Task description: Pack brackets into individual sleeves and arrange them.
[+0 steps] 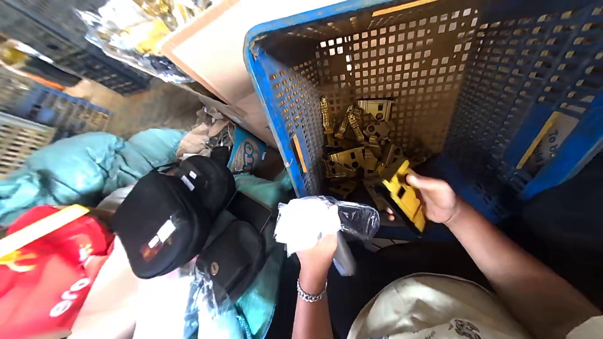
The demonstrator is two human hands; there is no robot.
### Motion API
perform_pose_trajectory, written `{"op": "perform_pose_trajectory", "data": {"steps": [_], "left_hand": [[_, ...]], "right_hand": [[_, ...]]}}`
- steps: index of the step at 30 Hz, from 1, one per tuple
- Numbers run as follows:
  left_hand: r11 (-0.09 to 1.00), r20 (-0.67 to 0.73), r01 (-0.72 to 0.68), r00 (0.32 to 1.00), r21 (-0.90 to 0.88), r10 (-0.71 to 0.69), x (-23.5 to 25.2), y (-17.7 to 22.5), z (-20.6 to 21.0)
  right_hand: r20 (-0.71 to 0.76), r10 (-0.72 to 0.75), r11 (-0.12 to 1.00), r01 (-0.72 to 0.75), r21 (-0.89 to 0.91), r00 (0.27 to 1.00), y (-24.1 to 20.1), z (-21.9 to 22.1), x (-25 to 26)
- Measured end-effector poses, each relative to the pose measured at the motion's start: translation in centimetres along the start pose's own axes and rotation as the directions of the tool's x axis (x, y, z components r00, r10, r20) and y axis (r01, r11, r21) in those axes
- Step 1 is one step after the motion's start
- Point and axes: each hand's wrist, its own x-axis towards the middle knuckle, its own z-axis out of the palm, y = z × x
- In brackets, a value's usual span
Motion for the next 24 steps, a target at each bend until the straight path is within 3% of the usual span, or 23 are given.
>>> {"op": "perform_pose_trajectory", "data": {"steps": [3,5,6,7,8,9,11,12,13,14,17,19,21,24], "left_hand": [[0.998,-0.015,-0.017,1.000,0.052,0.018,-0.2,0.0,0.5],[0.998,0.014,0.062,0.998,0.005,-0.062,-0.4,0.5,0.8],[0.990,0.039,0.136,0.990,-0.039,-0.134,-0.5,1.1,1.0],[0.967,0.066,0.233,0.972,-0.104,-0.227,-0.5,1.9,1.2],[0.933,0.086,0.316,0.948,-0.169,-0.305,-0.4,2.6,1.5],[0.900,0.097,0.375,0.927,-0.224,-0.363,-0.1,3.3,1.8],[0.865,0.106,0.415,0.910,-0.282,-0.401,0.3,3.9,1.6],[0.888,0.123,0.384,0.923,-0.254,-0.365,0.2,3.8,1.3],[0.929,0.153,0.317,0.945,-0.191,-0.290,-0.1,3.6,0.8],[0.967,0.196,0.222,0.961,-0.128,-0.195,-0.4,3.2,0.4],[0.999,0.253,0.025,0.968,-0.048,-0.012,-1.3,2.3,0.3],[1.000,0.148,0.007,0.989,-0.026,-0.003,-1.3,1.8,0.4],[0.998,0.008,0.043,0.999,-0.053,-0.043,-0.6,1.8,0.3],[1.000,-0.013,-0.023,1.000,-0.015,0.023,-0.6,2.4,0.6]], "right_hand": [[0.205,0.021,0.999,-0.011,-0.050,0.979,-0.9,2.9,-1.5],[0.150,0.087,0.968,-0.048,-0.247,0.985,-1.8,5.6,-2.0],[0.070,0.039,0.921,-0.009,-0.389,0.997,-1.6,6.7,-1.8],[0.013,-0.088,0.835,0.081,-0.545,0.996,-0.7,7.2,-1.4],[0.006,-0.248,0.678,0.178,-0.713,0.969,0.4,7.4,-0.8],[0.065,-0.377,0.447,0.243,-0.861,0.924,1.4,7.4,-0.4],[0.231,-0.340,0.066,0.268,-0.961,0.912,2.3,8.2,-0.6],[0.268,-0.275,-0.022,0.272,-0.962,0.923,2.7,8.5,-0.6],[0.253,-0.226,-0.027,0.253,-0.967,0.941,2.8,8.7,-0.5],[0.198,-0.188,0.037,0.208,-0.977,0.962,2.5,8.8,-0.1],[0.060,-0.064,0.381,0.080,-0.921,0.996,0.8,8.9,1.7],[0.054,0.040,0.615,0.018,-0.789,0.998,-0.5,9.2,1.8],[0.075,-0.067,0.737,0.100,-0.669,0.995,-0.8,9.2,1.2],[0.067,-0.421,0.654,0.354,-0.669,0.904,0.0,8.8,1.5]]}}
